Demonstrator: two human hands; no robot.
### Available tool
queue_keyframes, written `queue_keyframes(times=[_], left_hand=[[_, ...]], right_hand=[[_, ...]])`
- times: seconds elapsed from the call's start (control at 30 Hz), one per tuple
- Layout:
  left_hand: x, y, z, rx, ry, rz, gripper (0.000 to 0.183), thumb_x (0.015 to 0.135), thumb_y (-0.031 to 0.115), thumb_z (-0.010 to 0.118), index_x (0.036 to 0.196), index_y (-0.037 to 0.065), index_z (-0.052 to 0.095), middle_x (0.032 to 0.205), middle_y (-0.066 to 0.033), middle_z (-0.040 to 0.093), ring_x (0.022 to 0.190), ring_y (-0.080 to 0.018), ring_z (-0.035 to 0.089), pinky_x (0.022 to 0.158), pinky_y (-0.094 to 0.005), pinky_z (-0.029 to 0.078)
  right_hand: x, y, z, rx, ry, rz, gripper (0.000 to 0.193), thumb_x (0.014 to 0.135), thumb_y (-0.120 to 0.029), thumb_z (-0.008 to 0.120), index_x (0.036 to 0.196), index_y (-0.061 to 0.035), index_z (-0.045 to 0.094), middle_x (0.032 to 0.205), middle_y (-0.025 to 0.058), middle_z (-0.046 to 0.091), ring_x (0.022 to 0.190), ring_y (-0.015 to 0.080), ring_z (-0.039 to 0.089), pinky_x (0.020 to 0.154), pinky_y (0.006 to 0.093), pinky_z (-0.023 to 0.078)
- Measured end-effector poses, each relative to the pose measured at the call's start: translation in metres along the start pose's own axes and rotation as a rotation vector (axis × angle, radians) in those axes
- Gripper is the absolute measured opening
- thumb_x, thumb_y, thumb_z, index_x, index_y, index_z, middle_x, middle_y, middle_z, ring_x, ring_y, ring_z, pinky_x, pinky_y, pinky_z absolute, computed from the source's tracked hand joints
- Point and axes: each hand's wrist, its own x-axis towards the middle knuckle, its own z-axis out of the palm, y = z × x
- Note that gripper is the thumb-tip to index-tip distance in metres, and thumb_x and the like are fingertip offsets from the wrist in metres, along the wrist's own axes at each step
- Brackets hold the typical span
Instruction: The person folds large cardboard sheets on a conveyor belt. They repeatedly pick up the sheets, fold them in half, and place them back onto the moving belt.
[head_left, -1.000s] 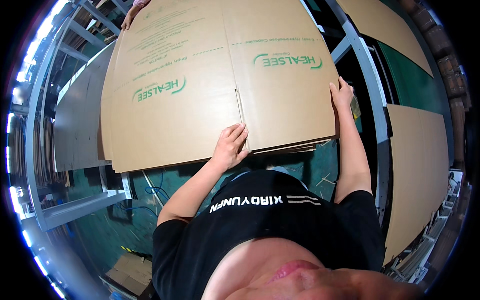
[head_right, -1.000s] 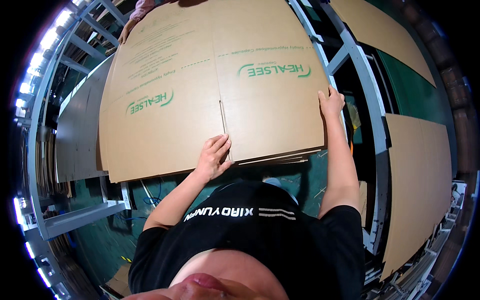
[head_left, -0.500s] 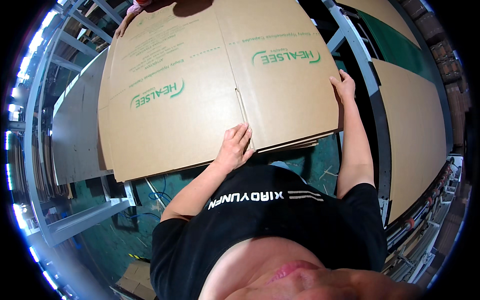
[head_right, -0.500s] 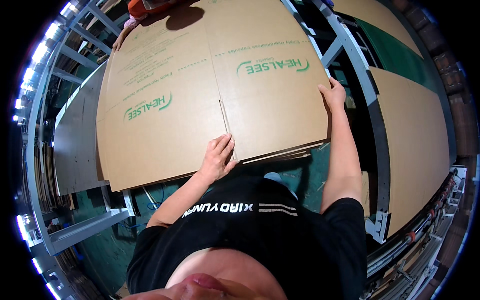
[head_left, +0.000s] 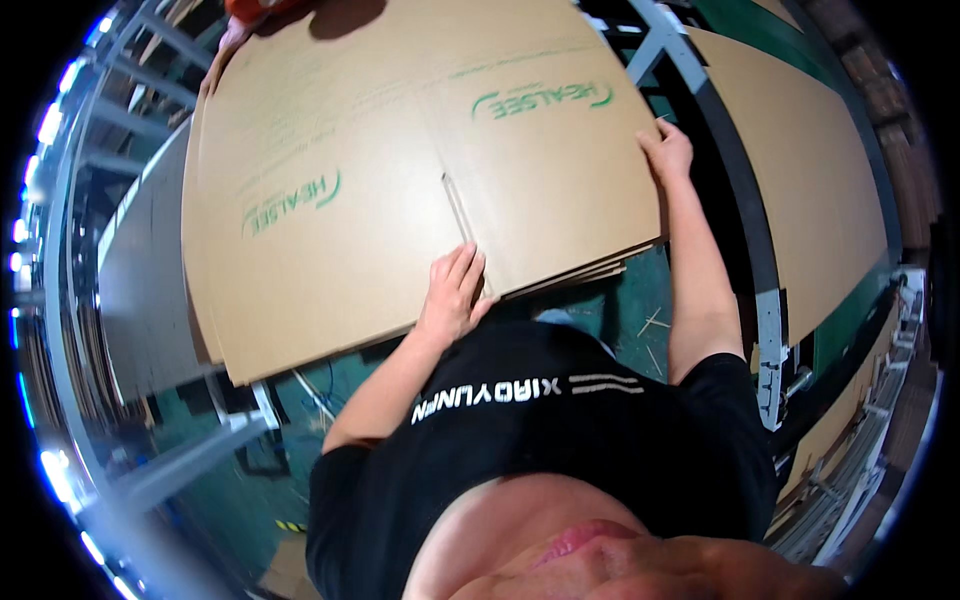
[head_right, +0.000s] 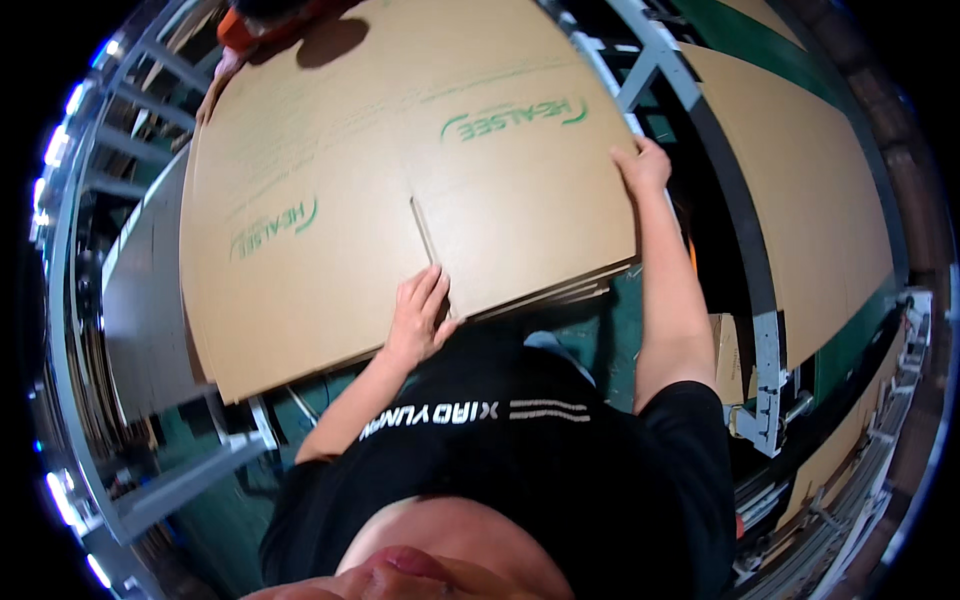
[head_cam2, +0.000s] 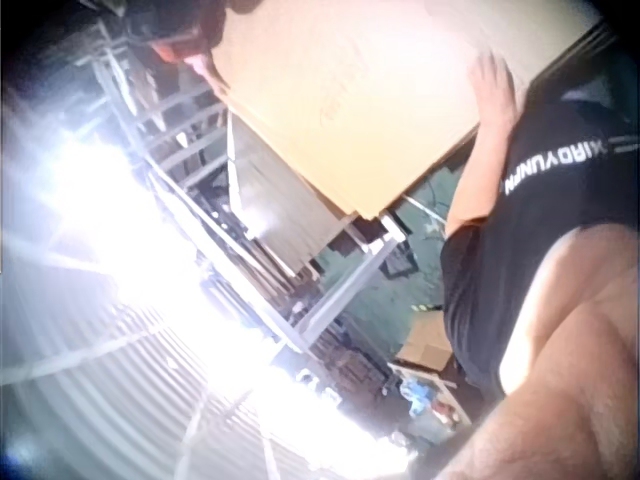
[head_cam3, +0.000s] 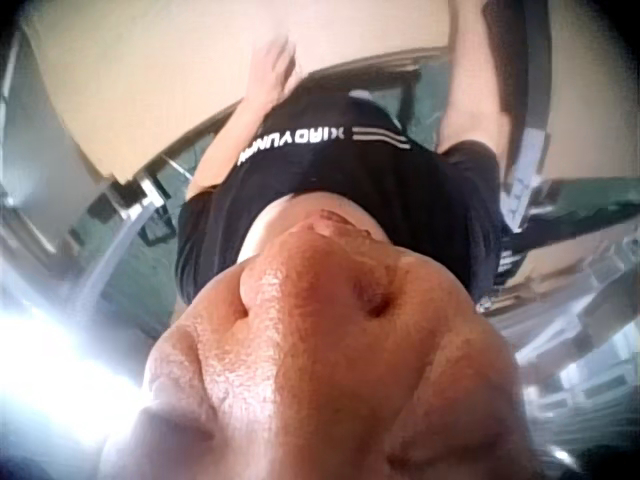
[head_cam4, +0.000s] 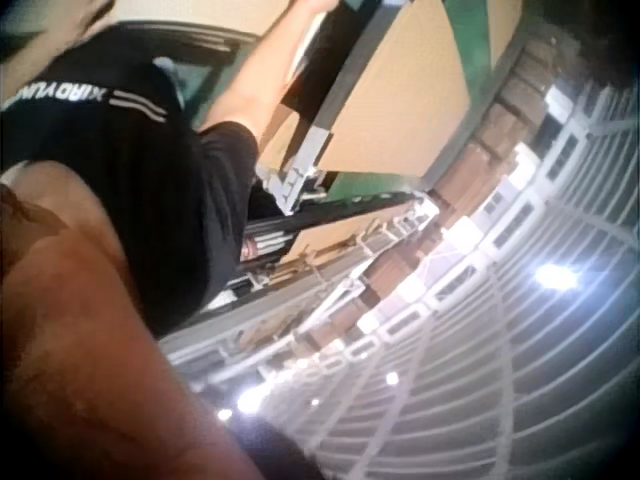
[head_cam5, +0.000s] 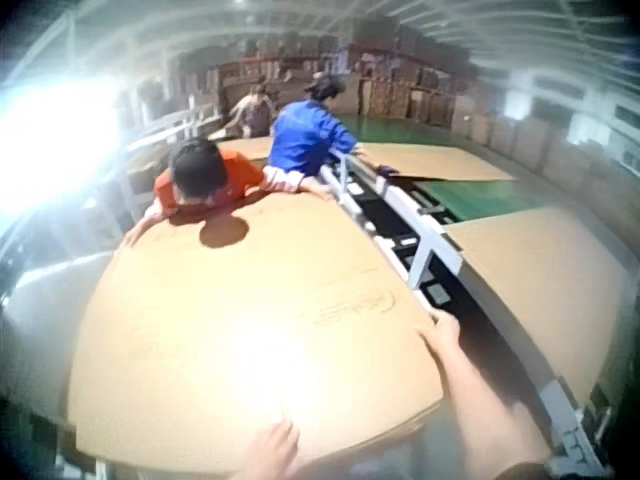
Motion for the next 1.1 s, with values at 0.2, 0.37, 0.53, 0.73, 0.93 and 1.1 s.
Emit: queue_keyframes(times=[0.2, 0.37, 0.53, 0.73, 0.93, 1.1], left_hand=[[-0.002, 0.001, 0.002, -0.032, 0.037, -0.001, 0.065, 0.071, 0.018, 0.069, 0.129, -0.002, 0.048, 0.137, -0.0234, 0.042, 0.124, -0.0413, 0.042, 0.102, -0.0498, 0.035], [0.004, 0.005, 0.003, 0.053, 0.008, 0.032, 0.069, 0.068, 0.026, 0.076, 0.126, 0.000, 0.050, 0.136, -0.0222, 0.042, 0.122, -0.0403, 0.043, 0.097, -0.0505, 0.036], [-0.001, 0.005, 0.007, 0.101, -0.021, 0.052, 0.072, 0.063, 0.017, 0.080, 0.125, -0.001, 0.049, 0.133, -0.0212, 0.046, 0.122, -0.0376, 0.043, 0.093, -0.0492, 0.037], [-0.005, 0.000, 0.013, 0.161, -0.048, 0.083, 0.071, 0.066, 0.017, 0.078, 0.127, -0.002, 0.047, 0.135, -0.0220, 0.044, 0.125, -0.0378, 0.041, 0.094, -0.0491, 0.035], [-0.005, 0.001, 0.007, 0.179, -0.107, 0.087, 0.068, 0.073, 0.019, 0.073, 0.131, -0.001, 0.044, 0.139, -0.0232, 0.040, 0.127, -0.0396, 0.038, 0.098, -0.0519, 0.032], [-0.009, -0.001, 0.012, 0.245, -0.149, 0.095, 0.068, 0.077, 0.022, 0.069, 0.136, 0.001, 0.040, 0.143, -0.0226, 0.035, 0.131, -0.0401, 0.035, 0.100, -0.0535, 0.031]], right_hand=[[-0.006, -0.024, -0.007, -0.044, -0.014, 0.116, 0.057, 0.065, -0.029, 0.080, 0.113, -0.0028, 0.065, 0.112, 0.0170, 0.065, 0.104, 0.0285, 0.063, 0.091, 0.0363, 0.049], [-0.009, -0.014, 0.001, -0.029, 0.108, 0.023, 0.053, 0.062, -0.025, 0.082, 0.107, -0.0006, 0.067, 0.106, 0.0161, 0.067, 0.100, 0.0309, 0.063, 0.089, 0.0369, 0.049], [-0.016, -0.019, -0.003, -0.036, 0.060, 0.039, 0.054, 0.063, -0.025, 0.082, 0.109, -0.0012, 0.066, 0.110, 0.0151, 0.065, 0.104, 0.0302, 0.059, 0.093, 0.0376, 0.047], [-0.025, -0.002, -0.004, -0.044, -0.032, 0.053, 0.055, 0.063, -0.027, 0.081, 0.109, -0.0025, 0.065, 0.116, 0.0134, 0.062, 0.108, 0.0307, 0.055, 0.095, 0.0379, 0.044], [-0.039, -0.026, -0.016, -0.208, -0.117, 0.063, 0.054, 0.065, -0.032, 0.077, 0.111, -0.0068, 0.065, 0.129, 0.0136, 0.055, 0.115, 0.0321, 0.050, 0.100, 0.0425, 0.039], [-0.064, -0.003, -0.031, -0.124, -0.127, -0.037, 0.054, 0.071, -0.031, 0.074, 0.119, -0.0076, 0.061, 0.143, 0.0146, 0.041, 0.122, 0.0332, 0.043, 0.103, 0.0441, 0.035]])
